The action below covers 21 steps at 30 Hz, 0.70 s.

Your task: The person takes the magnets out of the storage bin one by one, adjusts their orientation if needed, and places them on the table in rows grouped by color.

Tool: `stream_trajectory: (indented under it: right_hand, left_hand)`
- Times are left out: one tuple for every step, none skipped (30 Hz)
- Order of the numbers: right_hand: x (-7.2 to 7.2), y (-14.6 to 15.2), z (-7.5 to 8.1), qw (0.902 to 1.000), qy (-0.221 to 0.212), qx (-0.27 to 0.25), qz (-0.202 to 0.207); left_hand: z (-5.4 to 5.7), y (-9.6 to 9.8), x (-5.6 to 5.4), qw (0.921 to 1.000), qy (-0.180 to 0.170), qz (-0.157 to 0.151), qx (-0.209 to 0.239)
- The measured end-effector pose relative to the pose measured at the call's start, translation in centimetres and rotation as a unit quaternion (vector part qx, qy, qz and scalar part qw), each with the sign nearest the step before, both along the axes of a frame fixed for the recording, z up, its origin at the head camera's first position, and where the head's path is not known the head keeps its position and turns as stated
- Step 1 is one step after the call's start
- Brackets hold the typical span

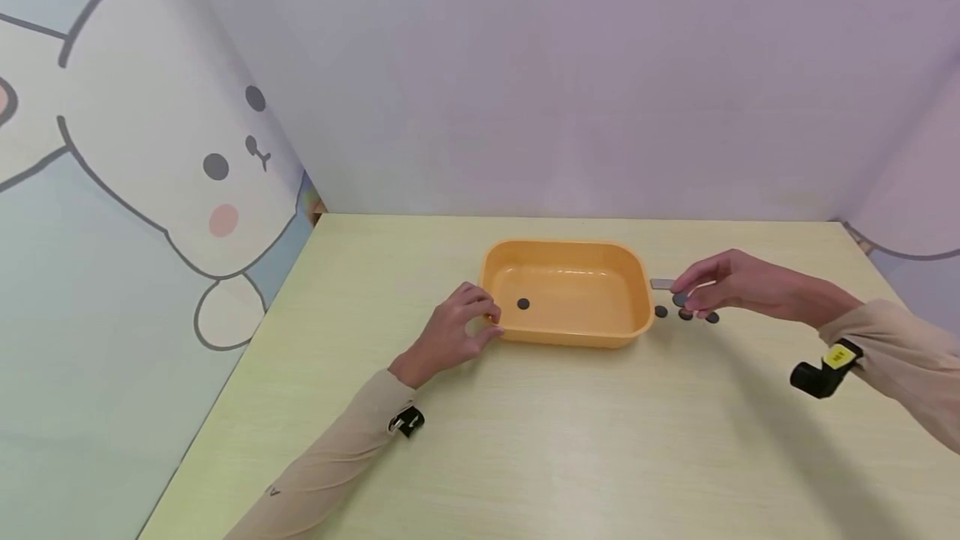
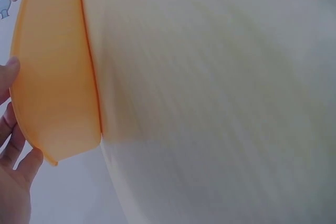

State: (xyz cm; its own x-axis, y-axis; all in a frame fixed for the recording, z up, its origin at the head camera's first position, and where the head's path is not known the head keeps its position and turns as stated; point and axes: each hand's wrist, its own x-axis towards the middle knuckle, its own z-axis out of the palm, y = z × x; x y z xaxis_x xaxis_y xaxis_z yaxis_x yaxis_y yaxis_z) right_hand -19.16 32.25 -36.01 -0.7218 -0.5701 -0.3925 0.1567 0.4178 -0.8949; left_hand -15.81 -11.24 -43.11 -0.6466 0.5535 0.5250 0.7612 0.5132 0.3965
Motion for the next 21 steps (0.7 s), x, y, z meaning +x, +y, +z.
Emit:
stream_trajectory:
  right_hand:
    - [0.0,0.2,-0.1,1.0,0.003,-0.001,0.001]
    - [0.0,0.4,-0.1,1.0,0.004,-0.001,0.002]
    - [0.1,0.6,-0.2,1.0,0.005,-0.002,0.004]
    - [0.1,0.8,-0.2,1.0,0.004,-0.003,0.004]
    - [0.0,1.0,-0.3,1.0,0.003,-0.003,0.005]
    - [0.1,1.2,-0.3,1.0,0.002,-0.006,0.007]
    - [0.1,1.4,-0.3,0.9999,0.001,-0.008,0.008]
    - [0.1,1.6,-0.3,0.9999,-0.001,-0.009,0.008]
    - [0.1,1.8,-0.3,0.9999,-0.002,-0.01,0.008]
    - [0.2,2.0,-0.3,0.9999,-0.002,-0.01,0.008]
    - [0.2,2.2,-0.3,0.9999,-0.003,-0.009,0.006]
    - [0.3,2.4,-0.3,1.0,-0.002,-0.006,0.005]
    - [0.3,2.6,-0.3,1.0,0.0,-0.004,0.005]
    - [0.3,2.8,-0.3,1.0,0.001,-0.001,0.003]
    - [0.3,3.0,-0.4,1.0,0.002,0.001,0.002]
    - [0.4,3.1,-0.4,1.0,0.004,0.005,0.001]
    - [0.4,3.3,-0.5,0.9999,0.005,0.009,0.0]
    - [0.4,3.4,-0.5,0.9999,0.006,0.011,-0.001]
    - [0.4,3.5,-0.6,0.9999,0.006,0.012,-0.002]
    - [0.5,3.6,-0.6,0.9999,0.005,0.013,-0.003]
    - [0.5,3.8,-0.7,0.9999,0.005,0.014,-0.004]
  left_hand:
    - [0.1,0.0,0.0,1.0,0.0,0.0,0.001]
    - [0.1,0.0,0.1,1.0,-0.001,0.001,0.0]
    - [0.1,0.0,0.1,1.0,-0.002,0.001,0.001]
    - [0.2,0.0,0.1,1.0,-0.003,0.002,0.001]
    - [0.2,0.0,0.1,1.0,-0.003,0.002,0.001]
    - [0.2,0.0,0.1,1.0,-0.003,0.002,0.001]
    - [0.2,0.0,0.1,1.0,-0.003,0.002,0.002]
    - [0.1,0.0,0.1,1.0,-0.001,0.002,0.002]
    - [0.1,0.0,0.1,1.0,0.001,0.0,0.004]
    - [0.1,0.0,0.1,1.0,0.002,-0.001,0.005]
    - [0.1,0.0,0.1,1.0,0.004,-0.002,0.006]
    - [0.1,0.1,0.1,1.0,0.005,-0.003,0.007]
    - [0.2,0.1,0.1,0.9999,0.007,-0.004,0.007]
    - [0.2,0.1,0.1,0.9999,0.007,-0.004,0.008]
    - [0.2,0.1,0.1,0.9999,0.005,-0.004,0.008]
    - [0.3,0.2,0.1,1.0,0.004,-0.003,0.007]
    - [0.3,0.2,0.1,1.0,0.003,-0.003,0.007]
    - [0.3,0.2,0.1,1.0,0.001,-0.002,0.006]
    - [0.3,0.2,0.1,1.0,-0.001,-0.001,0.005]
    - [0.3,0.2,0.1,1.0,-0.003,0.0,0.005]
    - [0.4,0.2,0.2,1.0,-0.006,0.0,0.004]
